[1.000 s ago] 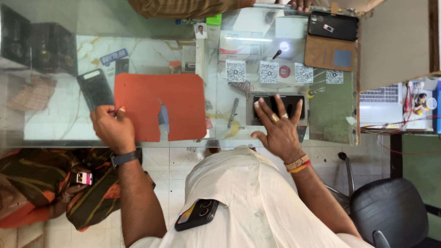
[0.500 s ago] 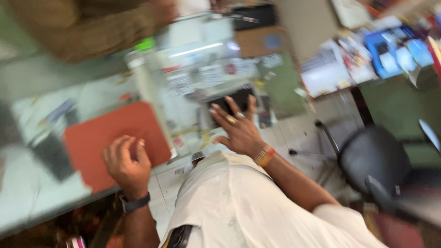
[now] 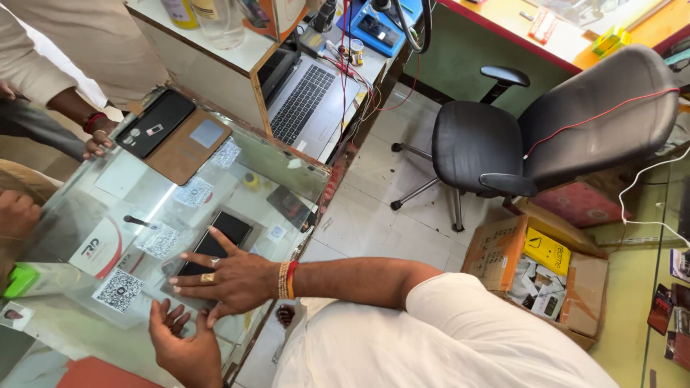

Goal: The person holds a smartphone on a red mat at a glass counter, peels the backing from a small adhesive sheet, and aligns and presses it onto the phone's screen. They then press and smooth the phone's surface with their fingers and reposition the phone on the counter.

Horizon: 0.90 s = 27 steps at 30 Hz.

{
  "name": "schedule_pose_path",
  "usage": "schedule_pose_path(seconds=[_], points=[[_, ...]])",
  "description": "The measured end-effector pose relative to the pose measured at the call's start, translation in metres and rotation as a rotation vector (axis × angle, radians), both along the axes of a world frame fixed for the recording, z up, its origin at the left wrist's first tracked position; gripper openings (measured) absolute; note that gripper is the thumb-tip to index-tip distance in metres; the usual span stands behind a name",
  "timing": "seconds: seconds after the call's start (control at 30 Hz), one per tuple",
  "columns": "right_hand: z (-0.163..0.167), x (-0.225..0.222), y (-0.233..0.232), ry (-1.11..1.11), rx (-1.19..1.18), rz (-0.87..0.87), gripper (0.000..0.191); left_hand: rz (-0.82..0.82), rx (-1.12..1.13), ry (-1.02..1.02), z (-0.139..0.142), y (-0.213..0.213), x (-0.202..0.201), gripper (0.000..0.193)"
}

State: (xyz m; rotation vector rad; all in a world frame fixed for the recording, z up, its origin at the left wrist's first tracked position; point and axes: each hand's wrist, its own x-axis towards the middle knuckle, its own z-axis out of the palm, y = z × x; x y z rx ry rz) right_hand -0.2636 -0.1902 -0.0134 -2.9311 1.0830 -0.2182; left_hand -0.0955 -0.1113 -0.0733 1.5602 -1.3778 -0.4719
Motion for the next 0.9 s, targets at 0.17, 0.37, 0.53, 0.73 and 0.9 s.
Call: schedule_pose_path(seconds=[0.17,0.37,0.53,0.73,0.9], points=[[0.002,-0.017,-0.002,0.039,0.012,0.006,0.078,-0.010,-0.024,0.070,-0.014,-0.002,-0.009,0.081],[-0.005,-0.048,0.014,0.048,-0.022,0.101,0.078,-0.082,-0.081,0.120,-0.018,-0.003,-0.017,0.076],[-0.015,-0.087,0.009,-0.053,0.019,0.085,0.074,-0.081,-0.054,0.023,-0.005,-0.003,-0.028,0.080],[-0.030,-0.127,-0.023,-0.119,-0.024,-0.135,0.078,-0.003,0.028,0.046,-0.001,-0.014,-0.031,0.073],[-0.047,-0.085,0.008,-0.207,0.051,-0.047,0.081,0.034,-0.039,0.037,-0.002,-0.008,-0.023,0.078]])
